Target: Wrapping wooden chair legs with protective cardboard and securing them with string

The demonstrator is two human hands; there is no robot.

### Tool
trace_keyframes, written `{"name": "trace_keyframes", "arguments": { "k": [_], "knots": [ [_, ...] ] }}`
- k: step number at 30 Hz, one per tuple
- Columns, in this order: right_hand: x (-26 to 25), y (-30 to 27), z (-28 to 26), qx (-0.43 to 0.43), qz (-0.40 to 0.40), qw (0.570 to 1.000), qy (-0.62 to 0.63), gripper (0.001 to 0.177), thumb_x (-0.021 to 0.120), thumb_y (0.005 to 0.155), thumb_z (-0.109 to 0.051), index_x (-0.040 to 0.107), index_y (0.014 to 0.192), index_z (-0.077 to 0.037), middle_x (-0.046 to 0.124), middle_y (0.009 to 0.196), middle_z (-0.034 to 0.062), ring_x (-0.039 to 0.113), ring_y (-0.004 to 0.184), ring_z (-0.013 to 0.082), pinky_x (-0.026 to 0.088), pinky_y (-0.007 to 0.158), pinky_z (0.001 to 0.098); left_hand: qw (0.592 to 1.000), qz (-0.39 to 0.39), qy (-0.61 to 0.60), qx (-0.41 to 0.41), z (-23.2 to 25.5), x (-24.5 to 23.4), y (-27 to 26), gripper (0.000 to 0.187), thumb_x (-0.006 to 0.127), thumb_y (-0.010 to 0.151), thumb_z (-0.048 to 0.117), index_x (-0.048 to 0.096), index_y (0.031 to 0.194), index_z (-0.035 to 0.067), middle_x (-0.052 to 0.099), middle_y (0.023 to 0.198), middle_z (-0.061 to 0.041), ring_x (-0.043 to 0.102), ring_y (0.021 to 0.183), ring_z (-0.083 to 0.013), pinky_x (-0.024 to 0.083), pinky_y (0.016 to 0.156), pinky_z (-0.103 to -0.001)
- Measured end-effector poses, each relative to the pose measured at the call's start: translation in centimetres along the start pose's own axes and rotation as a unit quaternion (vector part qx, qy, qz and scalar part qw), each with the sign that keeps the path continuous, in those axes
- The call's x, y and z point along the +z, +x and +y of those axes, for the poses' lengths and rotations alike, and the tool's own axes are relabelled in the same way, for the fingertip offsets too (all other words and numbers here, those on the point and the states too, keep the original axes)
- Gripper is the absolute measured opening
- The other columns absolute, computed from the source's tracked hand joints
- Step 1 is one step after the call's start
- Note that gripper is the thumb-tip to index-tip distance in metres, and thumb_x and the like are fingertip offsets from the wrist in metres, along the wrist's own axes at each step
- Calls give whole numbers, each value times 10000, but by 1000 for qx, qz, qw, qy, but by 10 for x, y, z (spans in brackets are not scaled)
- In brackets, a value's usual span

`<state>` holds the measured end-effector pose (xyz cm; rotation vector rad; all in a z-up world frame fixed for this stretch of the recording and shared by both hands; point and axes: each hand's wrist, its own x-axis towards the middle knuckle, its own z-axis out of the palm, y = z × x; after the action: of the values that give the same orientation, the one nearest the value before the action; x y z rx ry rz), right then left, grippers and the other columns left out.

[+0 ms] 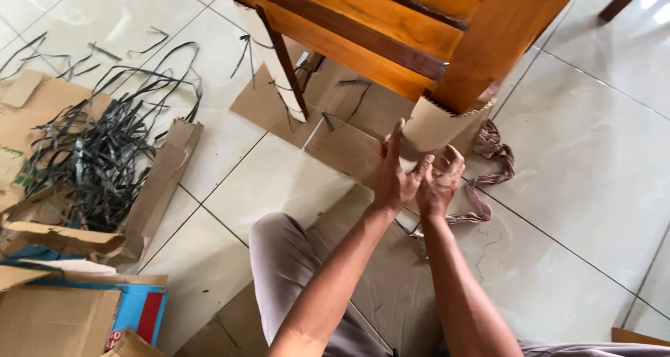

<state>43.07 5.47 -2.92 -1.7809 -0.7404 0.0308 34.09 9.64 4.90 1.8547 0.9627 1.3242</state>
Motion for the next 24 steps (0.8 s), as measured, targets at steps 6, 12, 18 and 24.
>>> {"name": "trace_keyframes", "arguments": {
  "k": [6, 12, 18, 24],
  "knots": [
    [0, -10, -26, -45, -37, 996, 71, 561, 666, 969, -99, 437, 1474, -13, 567, 1337, 268, 588, 1229, 437, 499, 1038, 515, 998, -37, 0, -41, 13, 2, 9, 888, 810, 803, 373, 381, 1546, 141, 544, 1338, -289, 610, 1178, -543, 562, 938, -619],
    [-4, 15, 9, -133, -125, 982, -38, 662, 743, 791, -41, 509, 1400, 72, 626, 1200, 305, 619, 1080, 532, 537, 898, 616, 987, -101, -28, -119, -1, 22, 25, 1039, 793, 783, 480, 237, 1590, 136, 517, 1455, -204, 587, 1253, -495, 518, 1014, -648],
    [33, 54, 97, 51, -219, 974, 36, 219, 741, 751, -147, 747, 970, -140, 746, 821, 87, 740, 790, 271, 574, 687, 424, 975, -79, -55, -202, 26, 27, 38, 1014, 896, 628, 467, 402, 1493, 277, 680, 1261, -171, 667, 1174, -419, 547, 1015, -562],
    [2, 81, 30, -156, -345, 917, 126, 293, 678, 828, -10, 613, 546, -54, 616, 648, 149, 542, 610, 202, 507, 594, 433, 982, -58, -104, -148, -14, 44, 34, 540, 919, 592, 125, 665, 1067, 160, 735, 919, -136, 731, 984, -379, 570, 852, -486]
  ]
}}
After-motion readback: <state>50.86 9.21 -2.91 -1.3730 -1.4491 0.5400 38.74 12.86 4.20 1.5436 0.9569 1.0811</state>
